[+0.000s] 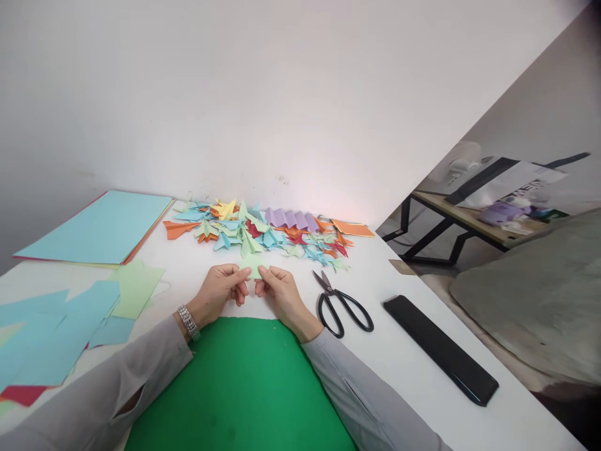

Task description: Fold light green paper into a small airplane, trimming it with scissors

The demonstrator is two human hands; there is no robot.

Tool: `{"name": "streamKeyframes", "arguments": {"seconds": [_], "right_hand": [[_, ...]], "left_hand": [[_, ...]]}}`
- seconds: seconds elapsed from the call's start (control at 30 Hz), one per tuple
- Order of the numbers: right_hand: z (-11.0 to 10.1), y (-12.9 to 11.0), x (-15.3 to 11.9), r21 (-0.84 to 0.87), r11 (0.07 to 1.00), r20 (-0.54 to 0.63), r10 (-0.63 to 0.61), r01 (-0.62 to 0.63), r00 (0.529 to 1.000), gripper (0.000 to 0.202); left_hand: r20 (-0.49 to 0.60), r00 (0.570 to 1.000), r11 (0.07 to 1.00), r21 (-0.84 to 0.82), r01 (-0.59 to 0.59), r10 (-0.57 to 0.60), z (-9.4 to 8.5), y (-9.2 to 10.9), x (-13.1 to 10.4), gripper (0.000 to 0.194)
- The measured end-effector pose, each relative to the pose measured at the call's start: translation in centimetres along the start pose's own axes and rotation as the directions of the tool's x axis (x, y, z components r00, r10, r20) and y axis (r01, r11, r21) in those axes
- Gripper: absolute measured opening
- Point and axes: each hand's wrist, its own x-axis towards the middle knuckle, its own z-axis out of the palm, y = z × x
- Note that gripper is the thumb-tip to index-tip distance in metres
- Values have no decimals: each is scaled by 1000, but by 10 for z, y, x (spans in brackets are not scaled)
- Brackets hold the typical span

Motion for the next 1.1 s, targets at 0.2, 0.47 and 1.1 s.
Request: {"name": "streamKeyframes", "arguments": {"seconds": [0.2,0.47,1.1], "right_hand": [[0,1,0,-6,999,-50,-38,38,998,37],[1,-2,-1,5,999,-76,-42,43,996,31],[4,0,-3,-156,981,-162,-144,118,976,22]], "left_hand": [[-19,1000,996,-92,-7,5,0,4,1,37],[-21,997,994,-82,-69,68,-1,-1,3,25],[-21,998,977,-202,-68,65,-6,1,3,23]]}}
